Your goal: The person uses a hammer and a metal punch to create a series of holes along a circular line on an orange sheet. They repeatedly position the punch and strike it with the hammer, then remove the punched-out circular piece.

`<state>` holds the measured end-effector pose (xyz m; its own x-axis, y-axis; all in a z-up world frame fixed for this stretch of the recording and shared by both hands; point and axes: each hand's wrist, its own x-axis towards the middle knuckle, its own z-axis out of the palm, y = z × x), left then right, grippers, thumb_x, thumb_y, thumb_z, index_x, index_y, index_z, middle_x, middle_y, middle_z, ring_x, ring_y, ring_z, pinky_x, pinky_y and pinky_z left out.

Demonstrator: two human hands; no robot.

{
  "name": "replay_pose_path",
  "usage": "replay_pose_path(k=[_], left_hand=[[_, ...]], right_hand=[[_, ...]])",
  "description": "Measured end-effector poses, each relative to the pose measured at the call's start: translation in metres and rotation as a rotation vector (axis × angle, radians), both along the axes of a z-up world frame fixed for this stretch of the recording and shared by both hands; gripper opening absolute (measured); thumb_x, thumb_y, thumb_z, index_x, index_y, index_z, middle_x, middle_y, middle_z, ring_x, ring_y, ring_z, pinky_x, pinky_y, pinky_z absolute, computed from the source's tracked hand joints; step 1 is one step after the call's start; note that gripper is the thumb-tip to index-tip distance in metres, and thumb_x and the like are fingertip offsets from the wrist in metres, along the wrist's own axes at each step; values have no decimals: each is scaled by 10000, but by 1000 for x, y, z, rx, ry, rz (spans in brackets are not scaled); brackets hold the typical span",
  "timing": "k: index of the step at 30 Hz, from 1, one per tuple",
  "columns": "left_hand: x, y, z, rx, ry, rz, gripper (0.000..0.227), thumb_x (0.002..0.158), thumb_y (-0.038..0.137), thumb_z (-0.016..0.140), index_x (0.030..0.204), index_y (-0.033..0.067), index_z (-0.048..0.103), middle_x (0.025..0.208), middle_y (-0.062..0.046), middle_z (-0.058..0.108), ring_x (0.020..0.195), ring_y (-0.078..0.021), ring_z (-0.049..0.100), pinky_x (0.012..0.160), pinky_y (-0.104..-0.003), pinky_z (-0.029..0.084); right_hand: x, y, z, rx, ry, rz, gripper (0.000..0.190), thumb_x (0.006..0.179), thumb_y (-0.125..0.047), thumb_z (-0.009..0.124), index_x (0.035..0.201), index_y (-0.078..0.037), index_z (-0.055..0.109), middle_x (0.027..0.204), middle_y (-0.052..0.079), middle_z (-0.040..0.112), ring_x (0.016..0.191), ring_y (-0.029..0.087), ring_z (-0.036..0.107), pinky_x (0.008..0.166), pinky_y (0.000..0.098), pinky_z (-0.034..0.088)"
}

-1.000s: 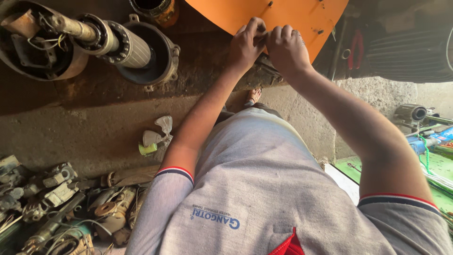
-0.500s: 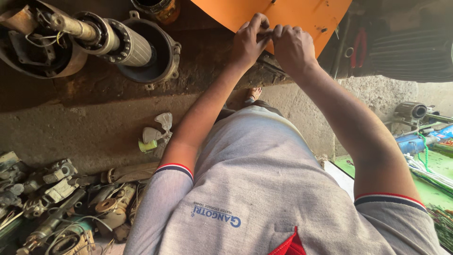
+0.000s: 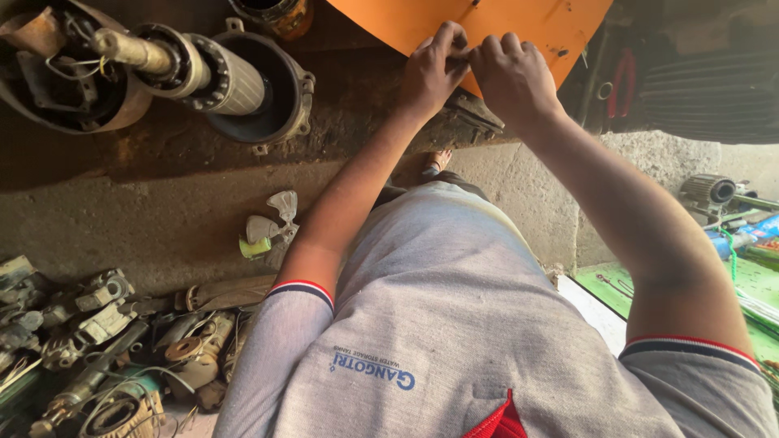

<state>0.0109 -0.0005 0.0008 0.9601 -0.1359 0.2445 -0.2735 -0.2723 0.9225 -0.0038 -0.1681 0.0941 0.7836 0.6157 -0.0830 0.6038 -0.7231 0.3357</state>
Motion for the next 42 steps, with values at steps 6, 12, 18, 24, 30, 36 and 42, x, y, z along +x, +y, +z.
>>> replay_pose_path(k=[6, 12, 18, 24, 30, 36, 42], left_hand=[[0, -1, -6, -26, 63, -13, 371, 866, 48, 821, 1106, 112, 546, 979, -44, 767, 963, -169, 795, 818, -309, 657], [1, -4, -11, -44, 36, -13, 343, 880, 46, 809, 1106, 113, 559, 984, -46, 764, 969, -161, 787, 836, -285, 673], [2, -1, -9, 53, -36, 15, 356, 841, 52, 815, 1085, 112, 563, 967, -44, 788, 963, -196, 783, 826, -315, 633], [-3, -6, -9, -45, 139, 46, 337, 922, 69, 799, 1125, 112, 533, 1022, -59, 769, 985, -202, 787, 803, -320, 665], [-3, -2, -4, -84, 71, 28, 384, 873, -22, 758, 1135, 98, 505, 1011, -57, 771, 1029, -242, 789, 834, -353, 630], [-5, 0, 11, 59, -44, 1, 379, 890, -66, 654, 1201, 111, 531, 1035, -69, 769, 1015, -262, 733, 846, -386, 594], [-9, 9, 29, 375, -261, 100, 167, 1083, 265, 581, 1081, 99, 594, 953, -75, 694, 914, -269, 675, 793, -408, 576]], right_hand=[[6, 5, -3, -87, 53, -28, 207, 979, -242, 619, 1092, -74, 662, 917, 55, 634, 859, 213, 663, 645, 349, 527], [13, 20, -1, -71, 382, -365, 363, 1172, -330, 467, 1049, -44, 654, 793, 111, 695, 692, 268, 713, 547, 409, 494], [11, 11, -1, -52, 17, -36, 210, 976, -257, 550, 1085, -108, 651, 907, 50, 658, 823, 207, 678, 610, 350, 514], [14, -4, -10, -170, 0, 88, 181, 998, -259, 585, 1080, -111, 647, 912, 28, 629, 847, 188, 638, 667, 329, 511], [10, 16, -13, 111, 262, -308, 362, 1135, -330, 506, 994, -31, 655, 753, 131, 677, 655, 298, 687, 536, 443, 529], [8, 9, 6, 271, 460, -581, 481, 1127, -449, 459, 1004, -31, 660, 747, 208, 699, 659, 372, 700, 565, 510, 541], [-36, -60, 43, 681, 216, -655, 394, 1149, -386, 473, 1221, -53, 672, 1006, 235, 722, 914, 453, 691, 787, 534, 526]])
